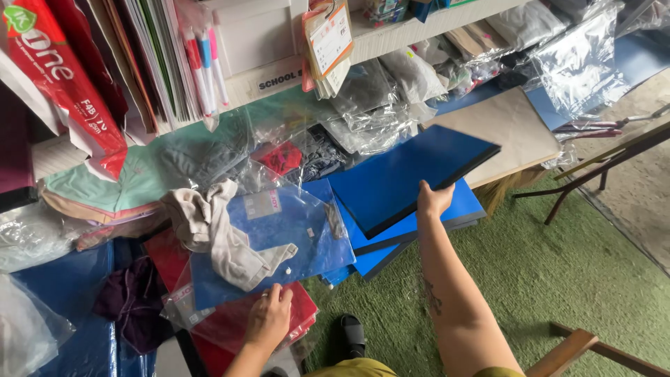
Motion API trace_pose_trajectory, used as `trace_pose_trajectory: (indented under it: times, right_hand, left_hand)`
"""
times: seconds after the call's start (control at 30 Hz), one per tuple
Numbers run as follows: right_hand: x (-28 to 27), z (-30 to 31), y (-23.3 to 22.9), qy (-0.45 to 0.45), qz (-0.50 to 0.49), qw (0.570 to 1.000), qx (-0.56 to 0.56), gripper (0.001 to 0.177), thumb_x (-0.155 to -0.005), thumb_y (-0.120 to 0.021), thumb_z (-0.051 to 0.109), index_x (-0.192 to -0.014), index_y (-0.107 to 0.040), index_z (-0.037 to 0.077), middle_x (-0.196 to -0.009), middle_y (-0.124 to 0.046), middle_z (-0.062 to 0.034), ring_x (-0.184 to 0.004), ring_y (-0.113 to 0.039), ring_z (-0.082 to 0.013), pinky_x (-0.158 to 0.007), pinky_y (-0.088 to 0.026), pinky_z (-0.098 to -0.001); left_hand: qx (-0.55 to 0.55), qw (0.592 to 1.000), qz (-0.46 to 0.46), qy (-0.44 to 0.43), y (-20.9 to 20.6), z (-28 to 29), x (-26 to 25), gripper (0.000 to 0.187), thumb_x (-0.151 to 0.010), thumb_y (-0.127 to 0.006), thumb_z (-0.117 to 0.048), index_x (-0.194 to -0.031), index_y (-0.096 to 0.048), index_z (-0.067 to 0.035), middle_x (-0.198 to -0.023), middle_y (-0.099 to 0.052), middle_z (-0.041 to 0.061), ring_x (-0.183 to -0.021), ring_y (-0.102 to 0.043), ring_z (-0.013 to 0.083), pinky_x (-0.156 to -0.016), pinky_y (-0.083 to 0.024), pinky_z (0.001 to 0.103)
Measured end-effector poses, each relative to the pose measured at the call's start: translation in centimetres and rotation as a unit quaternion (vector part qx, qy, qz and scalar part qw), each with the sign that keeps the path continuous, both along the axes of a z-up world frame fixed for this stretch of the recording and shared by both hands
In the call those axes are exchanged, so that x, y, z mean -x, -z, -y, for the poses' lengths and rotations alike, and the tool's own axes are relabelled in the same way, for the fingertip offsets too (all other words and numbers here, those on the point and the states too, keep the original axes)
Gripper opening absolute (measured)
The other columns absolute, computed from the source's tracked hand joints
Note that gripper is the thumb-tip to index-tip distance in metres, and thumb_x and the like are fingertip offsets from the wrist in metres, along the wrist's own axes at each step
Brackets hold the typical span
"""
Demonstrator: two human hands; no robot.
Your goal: Cleaning and organizing plastic document folders at a storage shelf.
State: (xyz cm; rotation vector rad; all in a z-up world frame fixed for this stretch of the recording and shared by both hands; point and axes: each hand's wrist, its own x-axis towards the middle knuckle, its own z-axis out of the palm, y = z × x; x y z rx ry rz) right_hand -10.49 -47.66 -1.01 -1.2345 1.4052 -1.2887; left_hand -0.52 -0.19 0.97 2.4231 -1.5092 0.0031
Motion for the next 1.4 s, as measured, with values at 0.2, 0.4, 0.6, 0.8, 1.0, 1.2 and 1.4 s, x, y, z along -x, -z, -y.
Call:
trace_pose_trajectory:
  times: [0.2, 0.4, 0.6, 0.8, 1.0, 1.2, 1.4]
  right_hand:
    - [5.3, -1.7, -6.0, -0.082, 0.107, 0.979, 0.152, 0.056, -0.084, -0.082, -0.005, -0.132, -0.054, -0.004, -0.121, -0.069, -0.015, -0.105, -0.067, -0.0266, -0.093, -0.056, -0.0358]
    - [13.1, -12.3, -13.4, -0.138, 0.235, 0.962, 0.009, 0.062, -0.087, -0.076, 0.002, -0.142, -0.048, 0.002, -0.119, -0.066, -0.0126, -0.101, -0.07, -0.0269, -0.084, -0.063, -0.039]
    - [13.6, -20.4, -7.4, -0.193, 0.174, 0.959, -0.117, 0.065, -0.08, -0.079, 0.01, -0.137, -0.049, 0.003, -0.112, -0.068, -0.0156, -0.091, -0.07, -0.0287, -0.074, -0.062, -0.0418]
    - [13.1, -24.5, 0.4, -0.224, 0.166, 0.941, -0.192, 0.057, -0.079, -0.081, 0.011, -0.128, -0.052, 0.002, -0.106, -0.07, -0.0166, -0.086, -0.072, -0.0272, -0.07, -0.063, -0.0407]
    - [13.4, -27.9, 3.7, -0.254, 0.168, 0.916, -0.26, 0.051, -0.08, -0.08, 0.008, -0.124, -0.055, 0.002, -0.099, -0.07, -0.0151, -0.079, -0.07, -0.0244, -0.065, -0.06, -0.0394]
    - [13.1, -29.4, 4.1, -0.261, 0.164, 0.901, -0.305, 0.051, -0.08, -0.079, 0.011, -0.124, -0.055, 0.004, -0.099, -0.071, -0.0132, -0.08, -0.071, -0.0223, -0.067, -0.061, -0.0387]
    - [12.4, -29.2, 5.2, -0.286, 0.179, 0.893, -0.299, 0.049, -0.081, -0.08, 0.012, -0.122, -0.055, 0.003, -0.098, -0.07, -0.0126, -0.08, -0.069, -0.0211, -0.068, -0.059, -0.0372]
  left_hand:
    - [0.019, 0.999, 0.026, 0.0, 4.0, 0.3, -1.8, 0.025, -0.078, -0.062, 0.0, -0.101, -0.07, -0.002, -0.114, -0.064, 0.019, -0.094, -0.068, 0.0348, -0.082, -0.057, 0.043]
    - [0.087, 0.995, -0.025, -0.04, -0.3, 1.2, -2.3, 0.038, -0.081, -0.06, 0.003, -0.118, -0.069, 0.002, -0.115, -0.068, 0.013, -0.097, -0.069, 0.032, -0.085, -0.057, 0.04]
    - [0.116, 0.985, -0.112, -0.056, -3.4, 1.6, -1.9, 0.039, -0.082, -0.061, 0.001, -0.12, -0.068, 0.0, -0.119, -0.065, 0.01, -0.1, -0.069, 0.0342, -0.086, -0.056, 0.042]
    - [0.075, 0.986, -0.138, -0.052, -2.7, 2.1, -1.6, 0.038, -0.091, -0.053, 0.002, -0.127, -0.063, 0.001, -0.132, -0.061, 0.011, -0.107, -0.068, 0.0343, -0.089, -0.056, 0.041]
    - [0.102, 0.988, -0.115, -0.022, -0.3, 2.5, -1.9, 0.038, -0.092, -0.053, 0.003, -0.13, -0.06, 0.006, -0.136, -0.059, 0.016, -0.112, -0.066, 0.037, -0.093, -0.055, 0.04]
    - [0.043, 0.992, -0.12, -0.01, 0.0, 1.9, -1.2, 0.043, -0.091, -0.054, 0.004, -0.134, -0.057, 0.005, -0.139, -0.058, 0.014, -0.11, -0.066, 0.0364, -0.094, -0.054, 0.04]
    - [0.067, 0.992, -0.107, 0.018, 0.9, 1.1, -1.0, 0.042, -0.092, -0.055, 0.004, -0.133, -0.058, 0.007, -0.141, -0.058, 0.016, -0.112, -0.066, 0.0345, -0.095, -0.054, 0.037]
